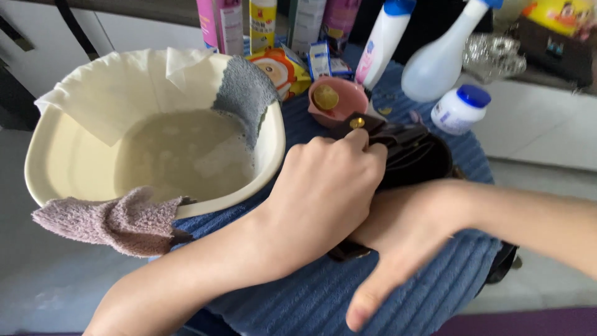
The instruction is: Polishing a brown leather bag using a cloth and cleaning solution at a finishing station.
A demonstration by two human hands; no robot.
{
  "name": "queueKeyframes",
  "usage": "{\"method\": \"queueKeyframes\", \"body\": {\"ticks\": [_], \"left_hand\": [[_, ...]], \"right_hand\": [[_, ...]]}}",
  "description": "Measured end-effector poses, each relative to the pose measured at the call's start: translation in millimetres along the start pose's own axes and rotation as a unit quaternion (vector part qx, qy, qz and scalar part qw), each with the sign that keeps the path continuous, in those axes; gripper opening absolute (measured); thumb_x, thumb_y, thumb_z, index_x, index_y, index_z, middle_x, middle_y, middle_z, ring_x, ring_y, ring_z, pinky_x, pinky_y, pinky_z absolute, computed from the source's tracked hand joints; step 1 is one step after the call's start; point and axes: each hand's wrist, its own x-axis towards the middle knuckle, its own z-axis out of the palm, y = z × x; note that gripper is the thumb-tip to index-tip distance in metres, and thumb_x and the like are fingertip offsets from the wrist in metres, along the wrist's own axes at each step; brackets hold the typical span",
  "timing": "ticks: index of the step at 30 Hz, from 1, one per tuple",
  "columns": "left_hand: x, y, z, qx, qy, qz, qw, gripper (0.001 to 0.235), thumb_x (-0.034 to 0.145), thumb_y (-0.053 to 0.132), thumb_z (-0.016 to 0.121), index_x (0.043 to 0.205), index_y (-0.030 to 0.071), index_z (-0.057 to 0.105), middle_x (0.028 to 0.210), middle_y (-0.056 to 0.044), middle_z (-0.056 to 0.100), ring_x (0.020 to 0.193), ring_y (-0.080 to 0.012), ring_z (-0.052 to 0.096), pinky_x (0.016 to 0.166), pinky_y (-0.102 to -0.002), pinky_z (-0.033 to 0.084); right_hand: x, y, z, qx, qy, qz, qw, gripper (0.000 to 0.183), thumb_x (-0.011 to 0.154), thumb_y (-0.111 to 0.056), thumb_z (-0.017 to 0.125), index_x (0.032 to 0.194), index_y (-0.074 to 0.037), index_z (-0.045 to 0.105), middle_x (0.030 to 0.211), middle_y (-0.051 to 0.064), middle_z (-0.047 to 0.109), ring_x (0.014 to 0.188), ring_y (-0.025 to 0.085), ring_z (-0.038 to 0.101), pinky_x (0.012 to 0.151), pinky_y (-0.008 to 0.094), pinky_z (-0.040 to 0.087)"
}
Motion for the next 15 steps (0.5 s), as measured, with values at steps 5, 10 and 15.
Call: {"method": "queueKeyframes", "body": {"ticks": [5,10,15], "left_hand": [[-2.9,-12.9,-2.0,0.034,0.005,0.02,0.999,0.008,0.088,0.012,0.059,0.085,0.016,0.065,0.084,-0.006,0.065,0.053,-0.036,0.069,0.033,-0.049,0.046],[-4.3,-20.3,-2.9,0.064,0.012,0.024,0.998,0.006,0.087,0.013,0.063,0.086,0.019,0.063,0.085,-0.003,0.063,0.054,-0.029,0.068,0.033,-0.046,0.046],[-11.0,-13.9,-3.6,0.023,0.027,0.032,0.999,0.012,0.08,0.005,0.065,0.083,0.016,0.06,0.08,-0.005,0.058,0.05,-0.0309,0.064,0.031,-0.046,0.043]], "right_hand": [[4.8,17.5,4.7,-0.082,0.006,0.072,0.994,0.083,0.071,-0.086,0.062,0.113,-0.015,0.068,0.111,0.008,0.076,0.098,0.031,0.072,0.085,0.035,0.057],[-24.6,57.1,15.1,-0.097,0.099,0.076,0.987,0.068,0.073,-0.081,0.078,0.126,-0.039,0.068,0.11,-0.004,0.076,0.101,0.024,0.071,0.083,0.042,0.056],[-61.1,55.1,1.5,-0.191,-0.015,0.32,0.928,0.071,0.072,-0.1,0.067,0.13,-0.066,0.045,0.135,-0.04,0.053,0.127,0.001,0.058,0.101,0.032,0.058]]}}
